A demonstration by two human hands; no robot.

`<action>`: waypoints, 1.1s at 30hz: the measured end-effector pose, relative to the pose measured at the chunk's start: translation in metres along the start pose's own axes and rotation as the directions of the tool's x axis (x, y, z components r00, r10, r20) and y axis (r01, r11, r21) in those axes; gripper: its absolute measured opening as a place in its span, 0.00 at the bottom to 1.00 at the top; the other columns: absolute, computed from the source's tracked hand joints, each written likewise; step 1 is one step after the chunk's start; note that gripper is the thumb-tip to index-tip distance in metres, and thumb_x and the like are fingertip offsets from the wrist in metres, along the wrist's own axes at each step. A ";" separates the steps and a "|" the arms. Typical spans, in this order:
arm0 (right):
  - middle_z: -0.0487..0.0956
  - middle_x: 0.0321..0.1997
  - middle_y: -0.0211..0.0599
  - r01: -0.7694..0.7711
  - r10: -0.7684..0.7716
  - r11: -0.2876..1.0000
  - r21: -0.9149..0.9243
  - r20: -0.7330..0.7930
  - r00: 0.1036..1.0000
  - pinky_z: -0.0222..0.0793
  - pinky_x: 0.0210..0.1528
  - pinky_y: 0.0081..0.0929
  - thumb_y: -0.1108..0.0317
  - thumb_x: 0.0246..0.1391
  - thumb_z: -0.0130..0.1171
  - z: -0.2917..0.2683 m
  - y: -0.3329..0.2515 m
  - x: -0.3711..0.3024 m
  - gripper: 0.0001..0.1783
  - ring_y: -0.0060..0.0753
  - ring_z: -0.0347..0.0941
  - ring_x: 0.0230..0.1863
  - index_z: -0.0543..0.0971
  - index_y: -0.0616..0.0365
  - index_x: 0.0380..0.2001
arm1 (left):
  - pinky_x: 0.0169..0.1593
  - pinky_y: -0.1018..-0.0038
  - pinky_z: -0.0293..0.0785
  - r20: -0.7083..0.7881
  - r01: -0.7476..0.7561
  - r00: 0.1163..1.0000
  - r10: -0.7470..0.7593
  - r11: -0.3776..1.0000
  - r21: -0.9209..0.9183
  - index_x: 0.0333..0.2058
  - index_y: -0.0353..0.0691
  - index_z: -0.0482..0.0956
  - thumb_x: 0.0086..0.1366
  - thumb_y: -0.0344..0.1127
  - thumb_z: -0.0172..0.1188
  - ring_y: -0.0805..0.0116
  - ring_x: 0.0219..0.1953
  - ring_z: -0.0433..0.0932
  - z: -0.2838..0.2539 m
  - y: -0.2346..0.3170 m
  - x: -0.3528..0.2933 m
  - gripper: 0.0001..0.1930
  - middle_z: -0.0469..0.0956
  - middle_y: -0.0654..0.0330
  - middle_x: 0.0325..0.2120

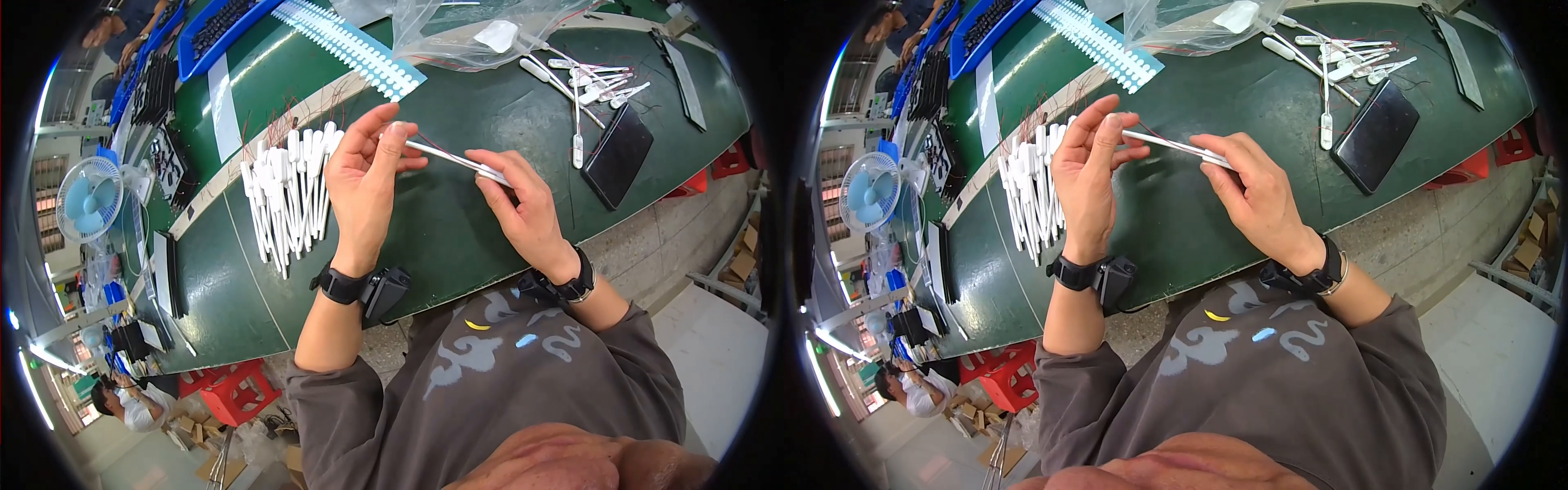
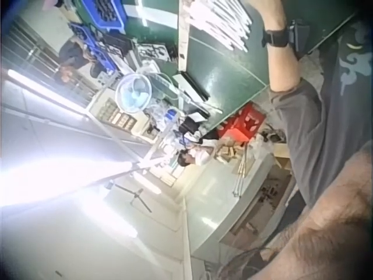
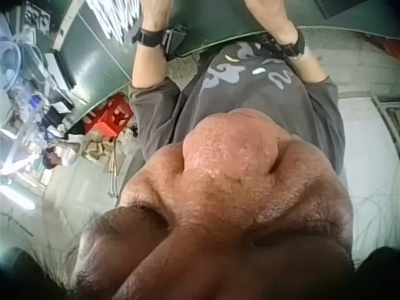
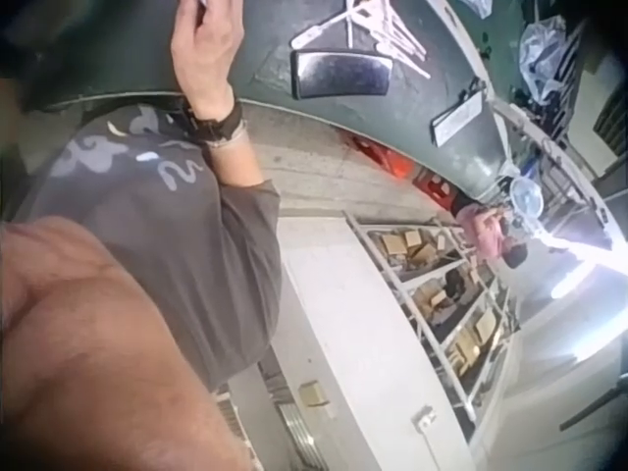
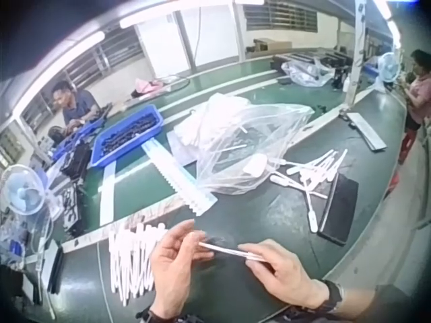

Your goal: Assembling small plastic and wire components for an electronic device at a factory workstation.

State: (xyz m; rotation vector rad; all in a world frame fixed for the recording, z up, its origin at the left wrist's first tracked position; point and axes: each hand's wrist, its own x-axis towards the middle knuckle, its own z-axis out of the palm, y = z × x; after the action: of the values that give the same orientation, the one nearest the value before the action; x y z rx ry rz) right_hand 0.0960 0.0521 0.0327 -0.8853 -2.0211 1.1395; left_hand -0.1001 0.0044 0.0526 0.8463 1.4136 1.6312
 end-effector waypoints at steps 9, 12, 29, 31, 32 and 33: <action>0.74 0.38 0.32 -0.003 0.008 0.994 0.112 -0.041 0.999 0.64 0.40 0.19 0.70 0.67 0.49 -0.005 0.002 0.003 0.15 0.23 0.69 0.37 0.77 0.61 0.52 | 0.47 0.72 0.82 0.050 0.034 0.998 -0.028 0.991 -0.132 0.58 0.31 0.70 0.74 0.35 0.52 0.67 0.43 0.82 0.009 0.001 0.001 0.19 0.79 0.48 0.48; 0.73 0.39 0.31 -0.056 0.057 0.990 0.132 -0.006 0.998 0.63 0.40 0.19 0.70 0.67 0.49 -0.007 -0.001 0.004 0.13 0.22 0.69 0.38 0.77 0.62 0.51 | 0.45 0.72 0.82 0.045 0.019 0.999 -0.013 0.991 -0.136 0.57 0.31 0.70 0.74 0.36 0.52 0.66 0.42 0.82 0.012 0.005 -0.002 0.18 0.79 0.47 0.48; 0.71 0.38 0.30 -0.143 0.141 0.978 0.153 0.029 0.990 0.61 0.40 0.17 0.70 0.67 0.49 -0.010 -0.008 0.003 0.10 0.19 0.66 0.36 0.75 0.63 0.46 | 0.38 0.73 0.83 -0.005 0.102 0.994 -0.105 0.973 -0.209 0.51 0.29 0.76 0.72 0.34 0.56 0.65 0.37 0.84 0.004 0.006 0.001 0.15 0.82 0.47 0.43; 0.71 0.38 0.29 -0.139 0.137 0.979 0.151 0.028 0.990 0.61 0.40 0.17 0.70 0.67 0.49 -0.010 -0.008 0.004 0.10 0.19 0.66 0.36 0.75 0.63 0.46 | 0.38 0.73 0.83 -0.004 0.095 0.995 -0.098 0.976 -0.196 0.51 0.29 0.75 0.71 0.33 0.56 0.65 0.37 0.85 0.004 0.007 0.002 0.15 0.82 0.47 0.43; 0.71 0.38 0.29 -0.135 0.133 0.980 0.149 0.027 0.991 0.61 0.40 0.17 0.70 0.67 0.49 -0.010 -0.008 0.004 0.10 0.19 0.65 0.36 0.74 0.63 0.46 | 0.38 0.73 0.84 -0.002 0.088 0.996 -0.090 0.979 -0.184 0.50 0.29 0.75 0.71 0.33 0.56 0.64 0.38 0.85 0.004 0.008 0.002 0.14 0.82 0.47 0.43; 0.71 0.38 0.29 -0.133 0.130 0.980 0.146 0.027 0.991 0.61 0.40 0.17 0.70 0.67 0.49 -0.010 -0.007 0.004 0.10 0.19 0.65 0.36 0.74 0.63 0.46 | 0.38 0.72 0.84 -0.001 0.083 0.996 -0.085 0.981 -0.173 0.50 0.29 0.75 0.71 0.32 0.55 0.64 0.38 0.85 0.005 0.007 0.002 0.14 0.82 0.47 0.43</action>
State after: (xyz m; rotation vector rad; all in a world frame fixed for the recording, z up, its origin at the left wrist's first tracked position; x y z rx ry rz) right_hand 0.1002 0.0568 0.0441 -0.9476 -1.8867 1.3546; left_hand -0.0980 0.0077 0.0607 0.6713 1.2748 1.6674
